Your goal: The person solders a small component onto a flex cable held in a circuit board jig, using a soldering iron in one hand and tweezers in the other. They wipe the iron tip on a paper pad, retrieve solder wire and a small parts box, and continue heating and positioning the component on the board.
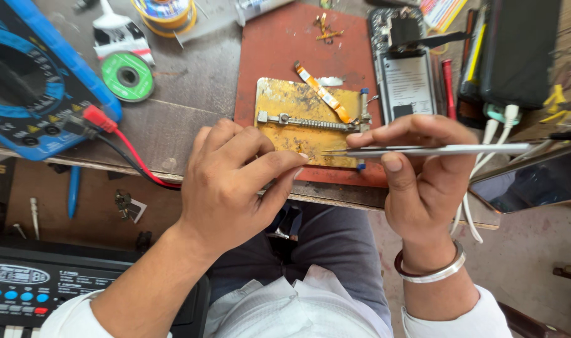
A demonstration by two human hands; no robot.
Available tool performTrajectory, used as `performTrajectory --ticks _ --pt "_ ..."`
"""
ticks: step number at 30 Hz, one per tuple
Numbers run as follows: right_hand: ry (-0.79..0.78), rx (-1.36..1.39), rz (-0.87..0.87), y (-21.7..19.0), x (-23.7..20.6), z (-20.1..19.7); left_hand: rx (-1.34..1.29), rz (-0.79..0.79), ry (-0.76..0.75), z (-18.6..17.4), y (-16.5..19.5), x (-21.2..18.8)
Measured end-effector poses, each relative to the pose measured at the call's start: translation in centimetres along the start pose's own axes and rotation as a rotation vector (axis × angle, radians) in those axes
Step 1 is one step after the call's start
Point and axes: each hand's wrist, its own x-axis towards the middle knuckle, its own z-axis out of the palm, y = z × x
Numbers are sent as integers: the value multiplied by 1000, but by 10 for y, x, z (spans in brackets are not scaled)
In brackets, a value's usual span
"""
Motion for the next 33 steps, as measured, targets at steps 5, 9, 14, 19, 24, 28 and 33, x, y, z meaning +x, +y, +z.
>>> performTrajectory --ticks 5,9,14,19,24,28,33 --pt "-110 -216 -200 -39 7 -4 -156 77 112 -8 11 0" --pt "-337 -346 -381 -71 17 -2 -315 185 80 -11 23 -6" --pt "-400 -345 -330 -94 15 12 -435 192 113 -10 25 -8" --pt "-287 -142 -53 -92 22 15 -603 141 150 -5 17 -9" --pt "257 587 389 -46 96 -18 -576 24 237 2 6 -13" --pt "242 368 447 -12 164 -39 -604 -60 189 4 1 -15" --pt "247 -96 468 -16 209 -23 -566 -19 156 -1 1 -14"
